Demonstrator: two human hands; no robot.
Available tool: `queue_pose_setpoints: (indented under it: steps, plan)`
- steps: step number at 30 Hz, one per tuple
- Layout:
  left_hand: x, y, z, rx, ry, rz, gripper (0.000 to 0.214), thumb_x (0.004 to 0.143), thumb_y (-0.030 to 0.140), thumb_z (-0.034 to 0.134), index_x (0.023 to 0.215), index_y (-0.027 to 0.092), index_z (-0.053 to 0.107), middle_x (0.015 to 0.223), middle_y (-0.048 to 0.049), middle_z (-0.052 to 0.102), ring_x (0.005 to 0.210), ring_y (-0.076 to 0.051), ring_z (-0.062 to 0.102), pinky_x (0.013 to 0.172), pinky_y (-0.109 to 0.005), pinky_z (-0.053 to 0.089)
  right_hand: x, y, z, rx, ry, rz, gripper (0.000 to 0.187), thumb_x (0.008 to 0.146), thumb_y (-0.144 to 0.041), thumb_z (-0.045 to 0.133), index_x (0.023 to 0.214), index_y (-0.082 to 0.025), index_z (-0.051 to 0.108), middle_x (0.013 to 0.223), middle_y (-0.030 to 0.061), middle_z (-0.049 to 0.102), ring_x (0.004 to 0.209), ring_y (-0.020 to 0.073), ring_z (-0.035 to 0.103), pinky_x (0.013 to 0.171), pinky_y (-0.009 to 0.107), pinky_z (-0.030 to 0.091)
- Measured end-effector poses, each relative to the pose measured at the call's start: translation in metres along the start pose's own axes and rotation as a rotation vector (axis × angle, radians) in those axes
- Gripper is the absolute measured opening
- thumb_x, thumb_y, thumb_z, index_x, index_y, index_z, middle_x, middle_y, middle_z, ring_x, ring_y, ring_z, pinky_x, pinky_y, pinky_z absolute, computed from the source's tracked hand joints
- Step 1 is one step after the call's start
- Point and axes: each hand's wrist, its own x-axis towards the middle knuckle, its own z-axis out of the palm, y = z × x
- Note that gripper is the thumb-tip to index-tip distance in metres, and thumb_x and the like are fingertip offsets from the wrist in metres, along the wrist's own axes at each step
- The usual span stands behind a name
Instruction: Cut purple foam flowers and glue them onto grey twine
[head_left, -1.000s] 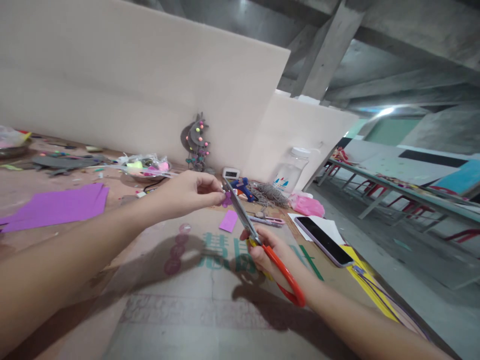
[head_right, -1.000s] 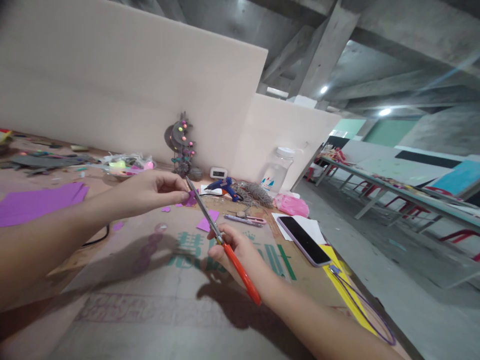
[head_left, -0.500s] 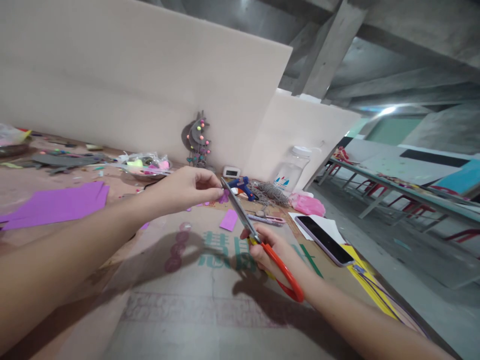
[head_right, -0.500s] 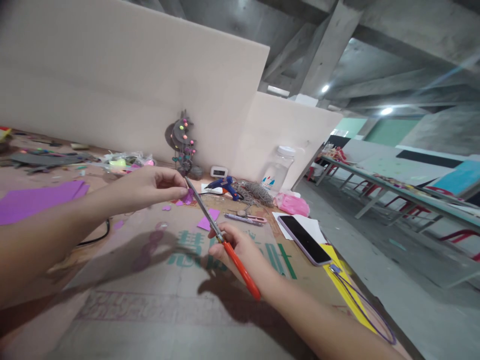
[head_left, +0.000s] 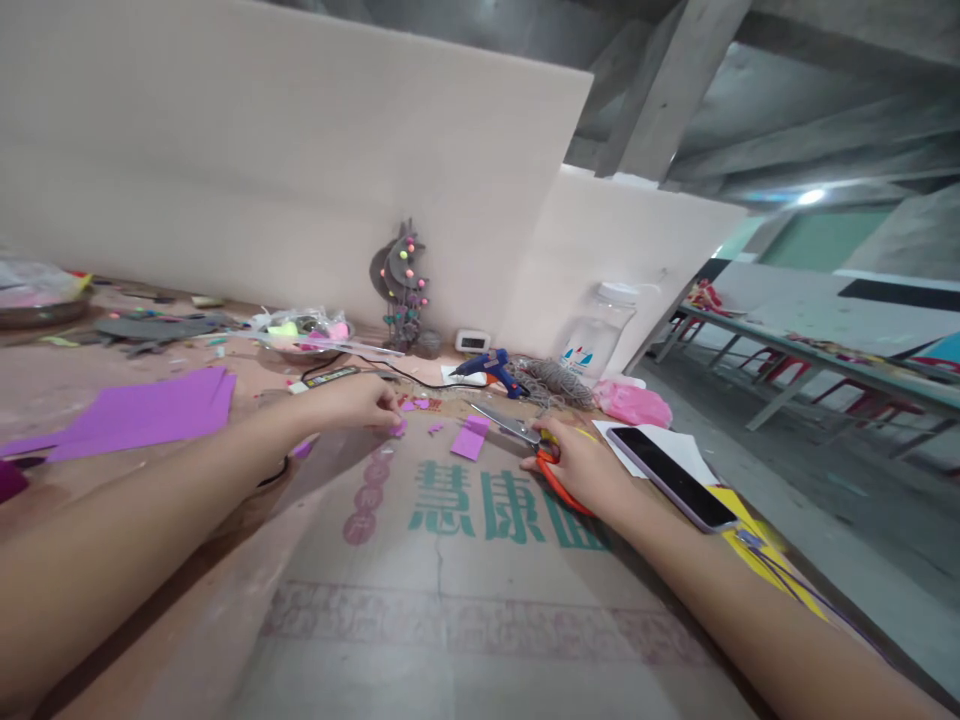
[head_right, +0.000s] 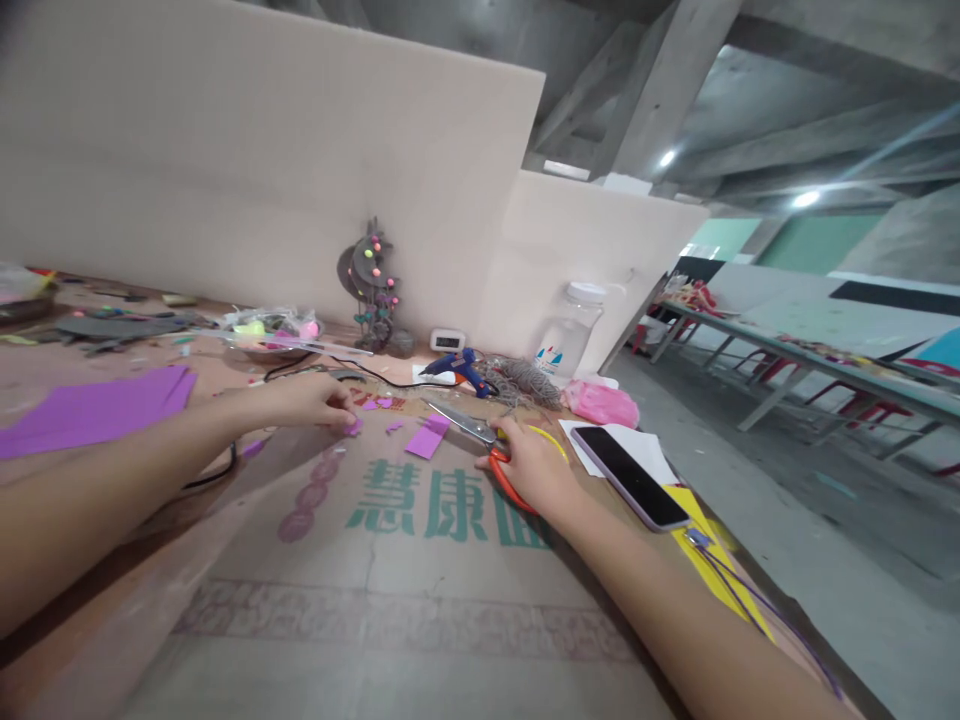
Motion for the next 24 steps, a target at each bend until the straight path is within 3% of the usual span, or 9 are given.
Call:
queue_pose_setpoints:
  steps: [4,7,11,14,17,21,24]
  plan:
    - [0.003,-0.002,0.005,-0.093,0.066,0.010,0.025,0.068,0.042,0.058,0.069,0.018,0.067,0.062,0.0007,0.064,0.060,-0.015,0.056,0.055,-0.023,0.035,0.000,0.005,0.009,-0.037,0.006,0.021,0.044,0.081,-0.042,0.061,0.116,-0.016,0.059,0.104,0.0143,0.068,0.095,0.0308,0.063,0.075,0.036,0.046]
    - [0.003,0.012,0.016,-0.269,0.159,0.029,0.026,0.072,0.043,0.058,0.072,0.017,0.065,0.064,0.0007,0.062,0.059,-0.014,0.055,0.055,-0.022,0.038,-0.002,0.003,0.010,0.030,0.090,0.011,0.043,0.079,-0.042,0.063,0.113,-0.016,0.060,0.100,0.0124,0.068,0.091,0.0291,0.063,0.072,0.036,0.046]
    - [0.006,0.044,0.051,-0.596,0.451,0.040,0.024,0.079,0.041,0.051,0.076,0.017,0.057,0.062,0.0021,0.057,0.057,-0.012,0.054,0.054,-0.021,0.041,-0.005,-0.010,0.004,0.258,0.163,-0.039,0.043,0.082,-0.040,0.061,0.118,-0.018,0.055,0.090,0.0072,0.065,0.073,0.0208,0.060,0.064,0.031,0.045]
    - [0.008,0.061,0.074,-0.637,0.369,0.154,0.020,0.080,0.035,0.051,0.072,0.017,0.056,0.063,0.0013,0.058,0.061,-0.013,0.056,0.060,-0.023,0.045,0.000,-0.025,0.001,0.459,-0.014,-0.130,0.042,0.083,-0.039,0.059,0.117,-0.016,0.052,0.079,0.0024,0.061,0.065,0.0166,0.055,0.057,0.027,0.044]
    - [0.008,0.066,0.082,-0.574,0.364,0.198,0.011,0.076,0.024,0.053,0.073,0.017,0.061,0.073,-0.0010,0.064,0.072,-0.015,0.059,0.068,-0.025,0.047,0.007,-0.033,0.005,0.528,-0.124,-0.160,0.041,0.079,-0.038,0.065,0.114,-0.018,0.054,0.077,0.0004,0.060,0.066,0.0162,0.055,0.058,0.027,0.045]
    - [0.002,0.065,0.079,-0.743,0.356,0.108,0.009,0.074,0.024,0.054,0.071,0.017,0.059,0.065,-0.0003,0.064,0.064,-0.015,0.061,0.062,-0.026,0.049,0.007,-0.028,0.015,0.399,-0.063,-0.283,0.047,0.070,-0.036,0.076,0.109,-0.018,0.057,0.093,0.0066,0.063,0.084,0.0223,0.059,0.071,0.032,0.048]
    - [-0.003,0.067,0.076,-0.649,0.390,0.141,0.006,0.074,0.019,0.053,0.071,0.017,0.059,0.066,0.0005,0.062,0.064,-0.013,0.059,0.060,-0.023,0.048,0.003,-0.023,0.018,0.336,0.017,-0.331,0.051,0.071,-0.043,0.074,0.111,-0.017,0.056,0.097,0.0094,0.063,0.087,0.0244,0.059,0.072,0.034,0.049]
